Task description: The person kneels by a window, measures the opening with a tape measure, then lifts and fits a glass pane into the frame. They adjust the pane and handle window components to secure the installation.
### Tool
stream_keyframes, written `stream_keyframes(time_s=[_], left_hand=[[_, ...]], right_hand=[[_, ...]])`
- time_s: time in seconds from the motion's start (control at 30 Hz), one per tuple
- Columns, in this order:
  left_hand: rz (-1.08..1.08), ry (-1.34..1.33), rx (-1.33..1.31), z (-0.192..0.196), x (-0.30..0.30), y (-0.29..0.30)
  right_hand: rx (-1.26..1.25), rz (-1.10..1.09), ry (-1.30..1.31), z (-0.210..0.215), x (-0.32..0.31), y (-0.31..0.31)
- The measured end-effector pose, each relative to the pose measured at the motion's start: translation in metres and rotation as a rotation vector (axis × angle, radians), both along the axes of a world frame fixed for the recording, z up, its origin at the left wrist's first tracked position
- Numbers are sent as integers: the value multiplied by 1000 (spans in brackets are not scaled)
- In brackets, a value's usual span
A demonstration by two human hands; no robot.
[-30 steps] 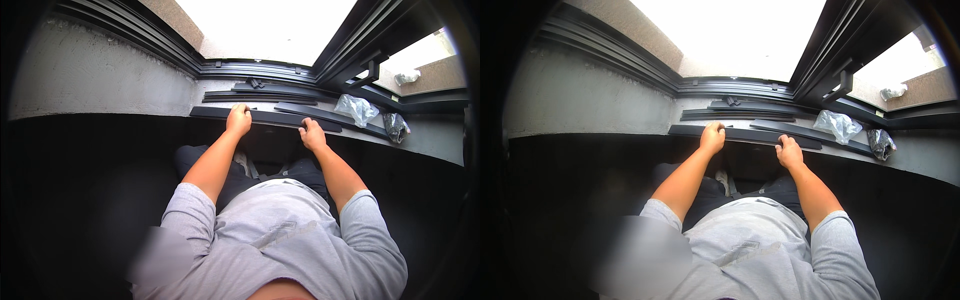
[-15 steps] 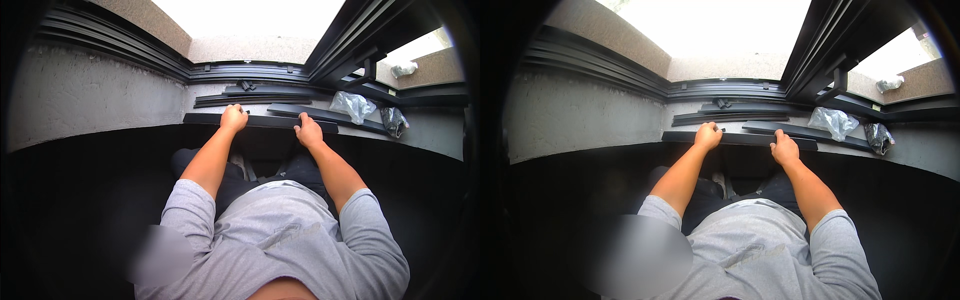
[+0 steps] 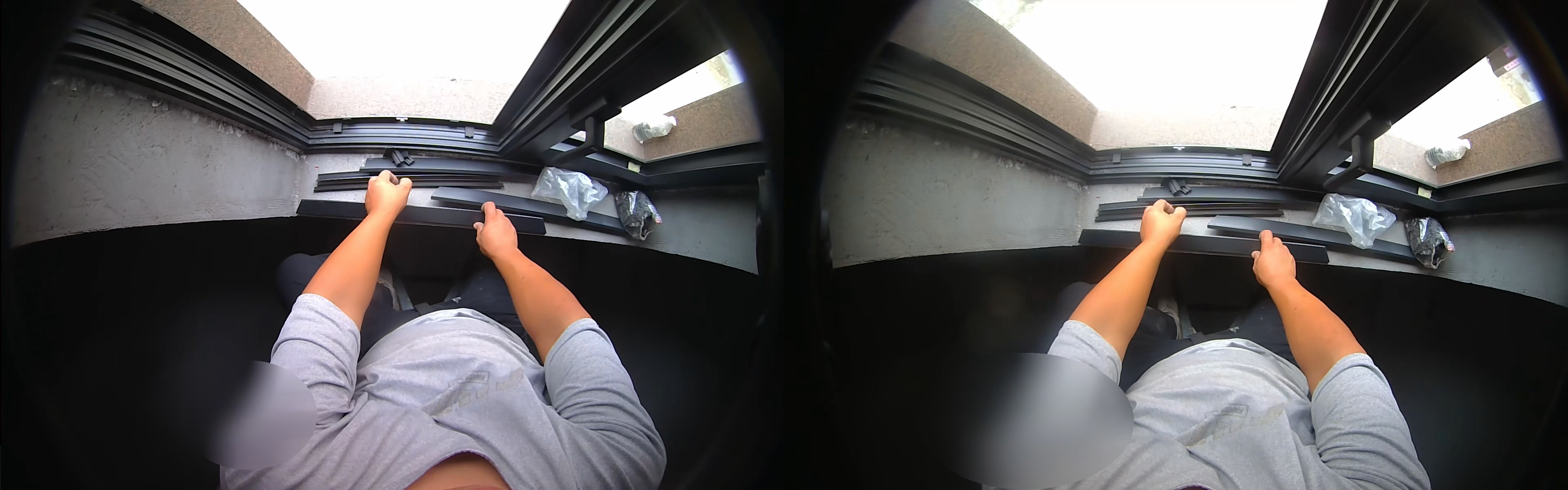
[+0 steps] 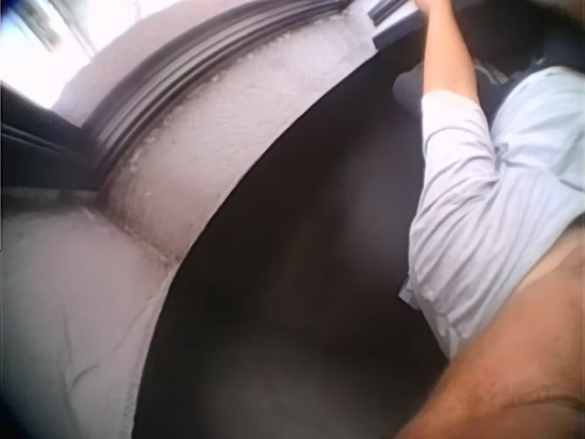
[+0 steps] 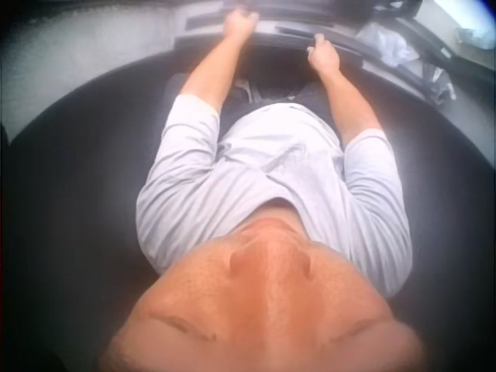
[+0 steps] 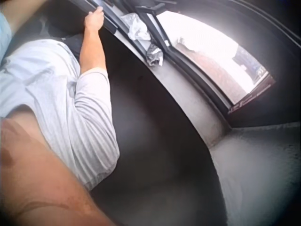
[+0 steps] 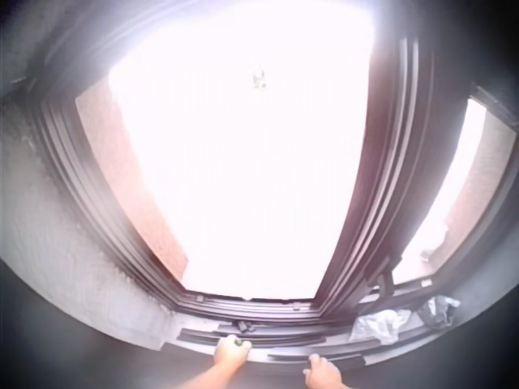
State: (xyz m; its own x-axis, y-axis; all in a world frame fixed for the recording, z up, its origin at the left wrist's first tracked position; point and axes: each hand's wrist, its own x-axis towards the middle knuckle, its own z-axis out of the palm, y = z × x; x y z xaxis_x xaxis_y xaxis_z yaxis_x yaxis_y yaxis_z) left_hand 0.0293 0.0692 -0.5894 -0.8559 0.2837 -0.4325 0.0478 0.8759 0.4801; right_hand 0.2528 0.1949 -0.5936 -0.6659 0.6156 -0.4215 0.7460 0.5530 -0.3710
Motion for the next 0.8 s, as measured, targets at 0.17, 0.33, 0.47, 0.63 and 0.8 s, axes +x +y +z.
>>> stream_keyframes(time_s=[0.17, 0.33, 0.47, 0.63, 0.8], left_hand=[[14, 142, 295, -14, -21, 14], [-111, 243, 8, 25, -25, 32], [-327, 395, -14, -15, -24, 17], [-393, 429, 26, -19, -9, 5], [-264, 476, -329, 2, -4, 21]], right_hand=[[-10, -14, -27, 3, -3, 0], [-14, -13, -47, 5, -4, 2], [-11, 3, -39, 6, -1, 0], [-5, 7, -4, 1, 0, 2], [-26, 27, -38, 6, -2, 2]])
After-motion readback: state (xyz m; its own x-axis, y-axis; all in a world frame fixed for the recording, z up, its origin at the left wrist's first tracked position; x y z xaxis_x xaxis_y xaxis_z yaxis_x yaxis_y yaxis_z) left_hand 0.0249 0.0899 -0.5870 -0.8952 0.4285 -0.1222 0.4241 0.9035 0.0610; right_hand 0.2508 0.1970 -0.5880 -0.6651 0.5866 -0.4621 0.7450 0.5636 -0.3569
